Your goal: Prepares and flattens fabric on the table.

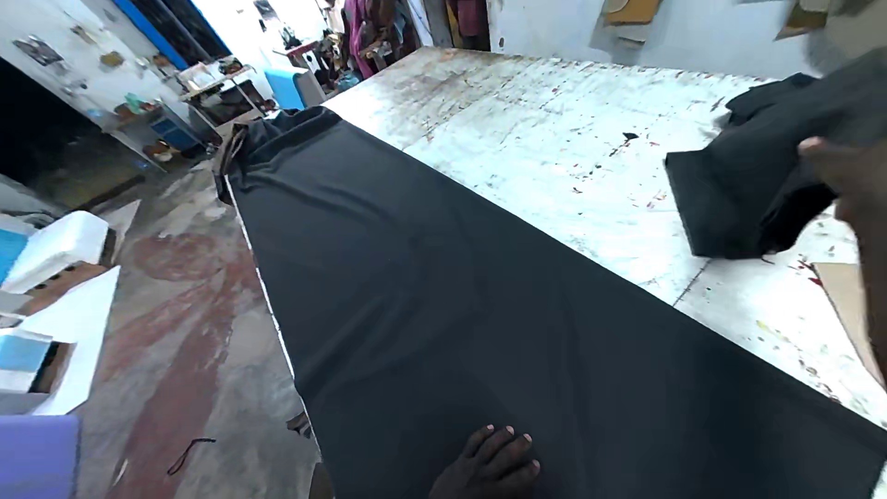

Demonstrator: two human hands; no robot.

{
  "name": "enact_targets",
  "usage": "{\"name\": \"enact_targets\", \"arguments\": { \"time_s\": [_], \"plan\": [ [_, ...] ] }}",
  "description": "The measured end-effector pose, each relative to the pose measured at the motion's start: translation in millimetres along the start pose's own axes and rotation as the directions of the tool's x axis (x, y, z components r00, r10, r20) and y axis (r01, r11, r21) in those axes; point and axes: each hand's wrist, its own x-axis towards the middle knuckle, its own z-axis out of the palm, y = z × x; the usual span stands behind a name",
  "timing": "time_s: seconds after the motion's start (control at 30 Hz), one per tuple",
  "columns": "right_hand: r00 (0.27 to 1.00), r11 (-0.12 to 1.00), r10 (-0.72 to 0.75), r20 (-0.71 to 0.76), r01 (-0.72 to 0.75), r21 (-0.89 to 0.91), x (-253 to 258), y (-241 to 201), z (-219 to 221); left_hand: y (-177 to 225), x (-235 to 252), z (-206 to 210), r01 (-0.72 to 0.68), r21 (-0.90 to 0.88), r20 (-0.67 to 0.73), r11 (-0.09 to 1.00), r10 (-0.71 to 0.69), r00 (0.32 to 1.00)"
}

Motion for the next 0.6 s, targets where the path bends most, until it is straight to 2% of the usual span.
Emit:
{"name": "enact_targets", "arguments": {
  "time_s": [0.07, 0.13, 0.2, 0.27, 0.3, 0.37, 0.43, 0.5, 0.6],
  "plan": [
    [0.991, 0.983, -0.128, 0.046, 0.133, -0.129, -60.4, -4.4, -1.4, -0.5, -1.2, 6.9, -0.015, 0.043, -0.05, 0.999, 0.017, 0.999],
    [0.942, 0.948, -0.267, 0.203, 0.294, -0.118, -147.4, 4.9, 10.7, 0.3, -1.1, 8.1, -0.012, 0.041, -0.055, 0.999, 0.015, 0.998],
    [0.885, 0.921, -0.321, 0.336, 0.375, -0.106, -258.2, 21.4, 23.4, 0.5, -0.4, 6.6, -0.002, 0.029, -0.031, 1.0, 0.003, 1.0],
    [0.842, 0.868, -0.332, 0.425, 0.449, -0.211, -359.6, 44.1, 21.3, 0.6, 0.5, 4.3, 0.008, -0.001, 0.001, 1.0, -0.008, 1.0],
    [0.832, 0.83, -0.334, 0.442, 0.482, -0.281, -393.7, 59.4, 17.5, 0.2, 0.6, 3.0, 0.013, -0.019, 0.014, 1.0, -0.013, 1.0],
    [0.836, 0.744, -0.309, 0.453, 0.509, -0.432, -424.3, 97.0, 8.0, -0.7, 0.2, 3.3, 0.036, -0.035, 0.045, 0.999, -0.035, 0.998],
    [0.873, 0.704, -0.189, 0.449, 0.439, -0.559, -424.5, 117.1, -7.9, -1.1, -1.0, 9.4, 0.061, -0.032, 0.082, 0.998, -0.058, 0.995],
    [0.921, 0.702, -0.109, 0.375, 0.338, -0.627, -414.7, 114.1, -24.8, -1.5, -1.9, 18.0, 0.056, 0.004, 0.058, 0.998, -0.056, 0.997],
    [0.944, 0.703, -0.113, 0.309, 0.296, -0.647, -410.6, 101.3, -45.3, -3.8, -0.6, 17.6, 0.037, 0.044, 0.03, 0.998, -0.038, 0.999]
  ]
}}
